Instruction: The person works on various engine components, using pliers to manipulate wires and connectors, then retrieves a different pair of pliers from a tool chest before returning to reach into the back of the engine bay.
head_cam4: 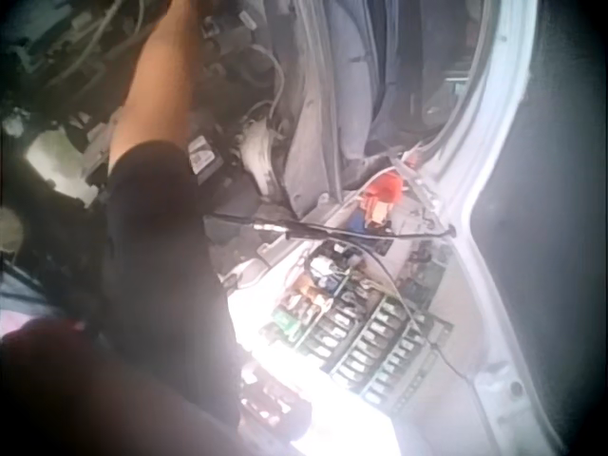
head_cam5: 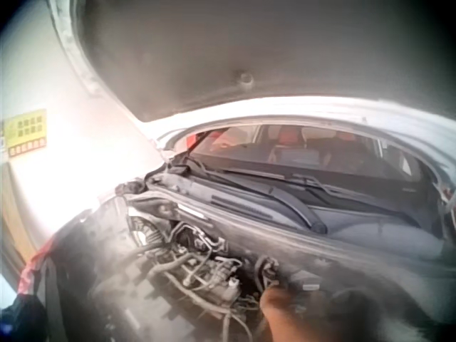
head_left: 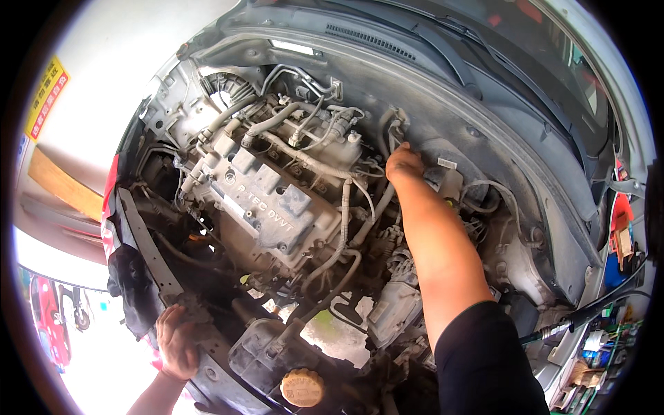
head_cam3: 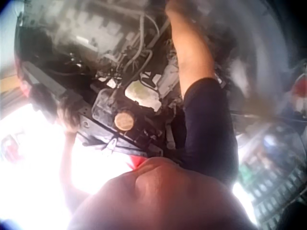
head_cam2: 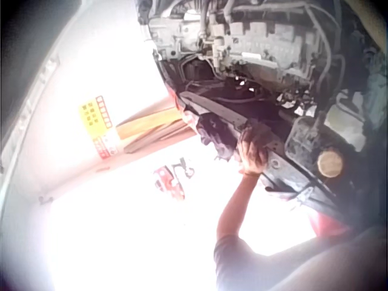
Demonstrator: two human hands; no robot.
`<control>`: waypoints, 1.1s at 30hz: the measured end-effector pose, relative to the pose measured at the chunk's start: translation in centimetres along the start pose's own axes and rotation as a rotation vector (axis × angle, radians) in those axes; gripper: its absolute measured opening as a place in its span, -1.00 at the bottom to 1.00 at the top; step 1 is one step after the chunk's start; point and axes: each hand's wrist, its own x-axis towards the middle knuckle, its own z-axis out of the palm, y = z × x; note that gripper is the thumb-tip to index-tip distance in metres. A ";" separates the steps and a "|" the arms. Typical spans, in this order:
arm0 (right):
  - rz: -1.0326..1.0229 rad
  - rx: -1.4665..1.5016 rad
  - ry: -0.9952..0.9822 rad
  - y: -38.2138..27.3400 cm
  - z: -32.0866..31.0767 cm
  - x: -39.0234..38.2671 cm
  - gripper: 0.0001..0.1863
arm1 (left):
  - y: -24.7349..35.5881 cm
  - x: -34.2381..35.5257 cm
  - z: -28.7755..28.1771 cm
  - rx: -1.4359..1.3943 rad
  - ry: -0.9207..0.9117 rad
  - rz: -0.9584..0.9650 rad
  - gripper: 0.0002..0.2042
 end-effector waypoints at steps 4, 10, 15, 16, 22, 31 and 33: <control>0.018 -0.143 -0.087 0.7 -0.1 1.5 -0.55 | 0.0 0.4 0.1 -0.016 0.013 0.021 -0.74; 0.091 -0.336 -0.226 -1.3 -5.0 -3.4 -0.42 | -0.1 -0.2 -0.4 -0.010 0.018 0.003 -0.74; -0.196 -0.127 -0.378 0.3 -9.1 -3.1 -0.66 | -0.6 -0.4 -0.1 -0.046 0.032 0.027 -0.73; -0.255 -0.129 -0.426 -0.7 -10.8 -4.3 -0.66 | -0.6 -0.6 -0.1 -0.042 0.028 0.020 -0.72; -0.473 0.578 -0.246 1.7 -15.0 -11.0 -0.72 | 0.6 0.1 -0.6 -0.039 0.035 0.043 -0.71; -0.696 1.411 -0.582 15.6 -33.3 -43.1 -0.43 | -1.1 -2.5 1.1 -0.004 0.061 0.130 -0.67; -0.659 1.702 -0.506 20.0 -34.0 -49.5 -0.69 | -0.3 -1.7 1.4 0.006 0.043 0.198 -0.65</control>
